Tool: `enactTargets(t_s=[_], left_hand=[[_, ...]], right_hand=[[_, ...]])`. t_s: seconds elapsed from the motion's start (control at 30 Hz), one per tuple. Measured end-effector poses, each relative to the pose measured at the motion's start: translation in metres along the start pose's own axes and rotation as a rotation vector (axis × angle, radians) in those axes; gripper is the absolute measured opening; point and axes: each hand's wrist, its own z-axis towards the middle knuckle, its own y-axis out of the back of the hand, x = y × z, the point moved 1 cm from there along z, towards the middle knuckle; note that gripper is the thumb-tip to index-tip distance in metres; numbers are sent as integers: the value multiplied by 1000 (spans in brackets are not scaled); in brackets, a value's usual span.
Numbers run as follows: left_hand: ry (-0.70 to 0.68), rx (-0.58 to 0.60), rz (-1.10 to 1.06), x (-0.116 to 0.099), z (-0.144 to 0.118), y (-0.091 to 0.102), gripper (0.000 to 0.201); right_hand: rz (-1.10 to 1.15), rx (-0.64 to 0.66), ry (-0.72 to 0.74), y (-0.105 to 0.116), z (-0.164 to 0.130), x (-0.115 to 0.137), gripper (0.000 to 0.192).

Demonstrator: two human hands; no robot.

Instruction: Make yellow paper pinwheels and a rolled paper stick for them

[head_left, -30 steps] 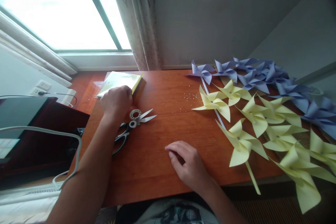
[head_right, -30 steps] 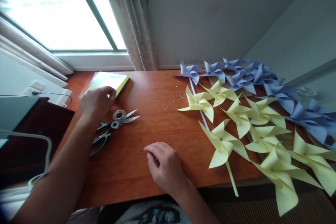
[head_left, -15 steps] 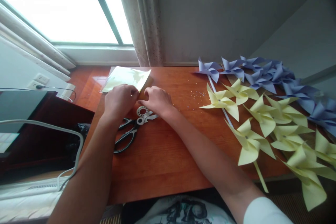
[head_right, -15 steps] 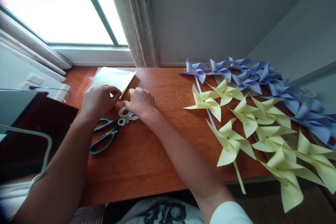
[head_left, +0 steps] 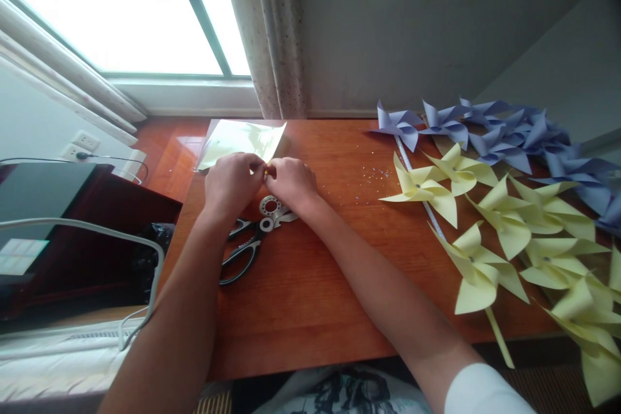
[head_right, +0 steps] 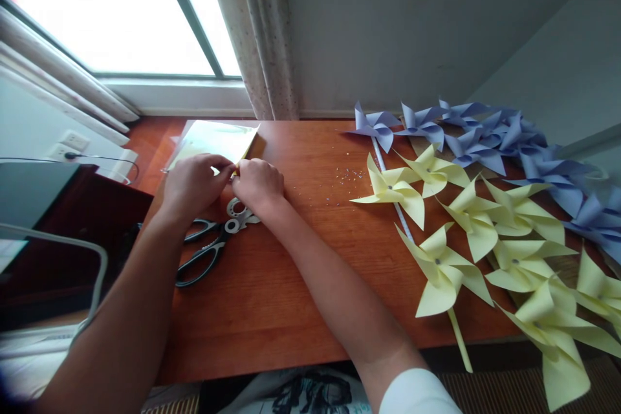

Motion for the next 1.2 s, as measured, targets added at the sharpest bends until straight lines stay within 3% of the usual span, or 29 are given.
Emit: enactTargets(t_s=[0.6, 0.8, 1.0, 1.2], left_hand=[[55, -44, 121, -5, -7, 2, 35], [61, -52, 117, -6, -8, 3, 36], [58, -50, 102, -7, -9, 3, 35], [72, -55, 125, -8, -9, 2, 36]], right_hand=[[98, -12, -106, -5, 4, -12, 19], [130, -26, -30, -4, 3, -13, 17], [184, -91, 50, -1, -2, -13, 30], [129, -130, 159, -5, 2, -15, 21]])
